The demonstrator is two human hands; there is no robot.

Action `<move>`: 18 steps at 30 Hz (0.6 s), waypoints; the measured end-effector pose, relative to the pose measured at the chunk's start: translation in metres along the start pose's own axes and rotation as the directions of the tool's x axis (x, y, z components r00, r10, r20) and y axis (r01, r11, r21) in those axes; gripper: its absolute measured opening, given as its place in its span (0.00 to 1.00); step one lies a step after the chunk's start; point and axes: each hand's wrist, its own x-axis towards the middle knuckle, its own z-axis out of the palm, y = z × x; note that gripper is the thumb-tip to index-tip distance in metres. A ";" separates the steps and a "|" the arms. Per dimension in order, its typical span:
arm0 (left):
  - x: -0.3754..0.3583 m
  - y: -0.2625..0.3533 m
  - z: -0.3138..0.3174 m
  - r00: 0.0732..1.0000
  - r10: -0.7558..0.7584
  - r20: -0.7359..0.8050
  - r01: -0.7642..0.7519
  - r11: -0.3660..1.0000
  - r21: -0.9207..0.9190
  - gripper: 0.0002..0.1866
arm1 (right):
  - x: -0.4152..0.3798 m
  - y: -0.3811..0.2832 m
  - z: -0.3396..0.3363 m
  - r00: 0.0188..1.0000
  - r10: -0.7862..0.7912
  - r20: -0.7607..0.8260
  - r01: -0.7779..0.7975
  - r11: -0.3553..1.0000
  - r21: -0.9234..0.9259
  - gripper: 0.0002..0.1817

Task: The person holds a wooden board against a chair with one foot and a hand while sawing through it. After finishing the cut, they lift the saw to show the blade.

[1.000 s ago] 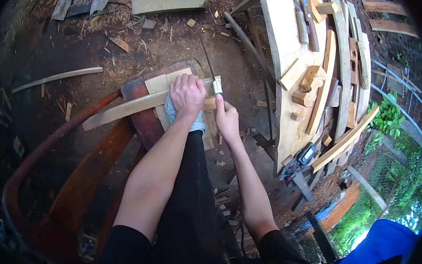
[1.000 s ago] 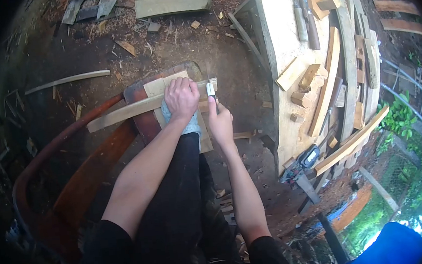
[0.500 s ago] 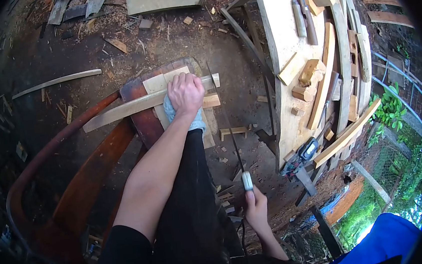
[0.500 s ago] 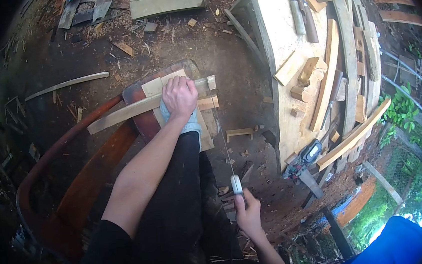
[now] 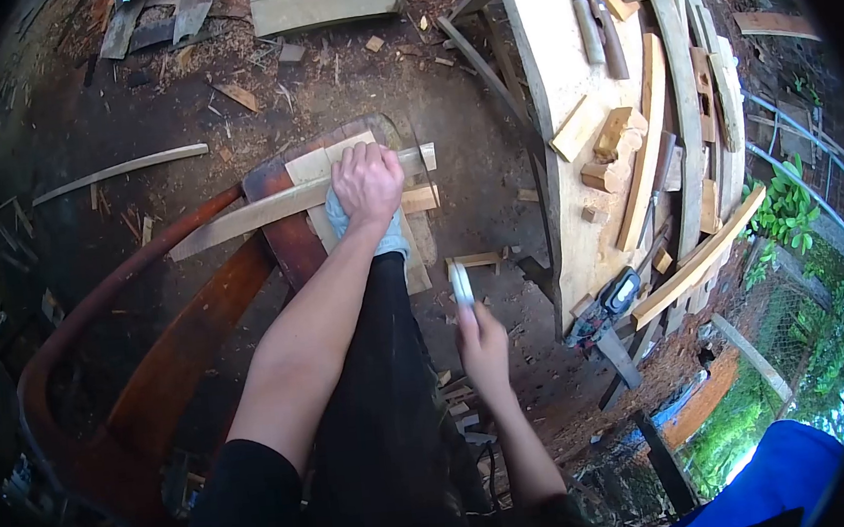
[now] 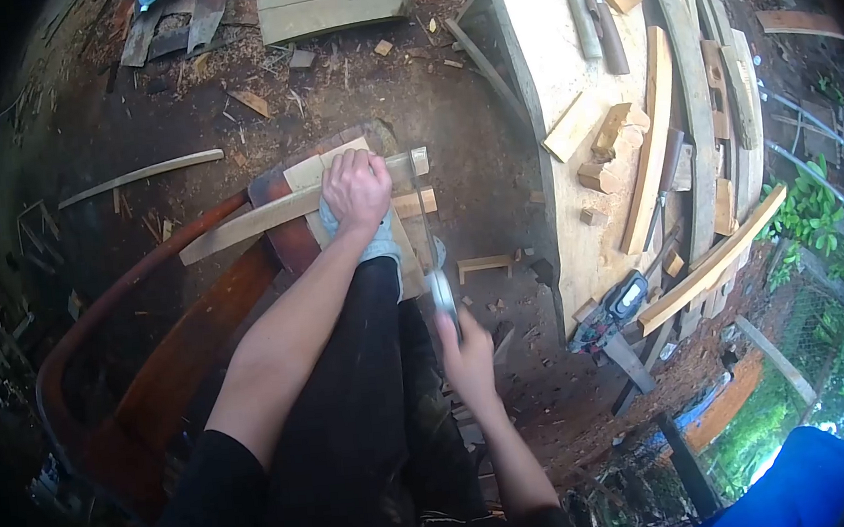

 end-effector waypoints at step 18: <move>0.007 0.001 0.004 0.998 0.041 -0.042 -0.039 0.998 0.042 0.12 | 0.114 -0.034 0.046 0.995 -0.032 -0.091 0.030 0.999 -0.024 0.28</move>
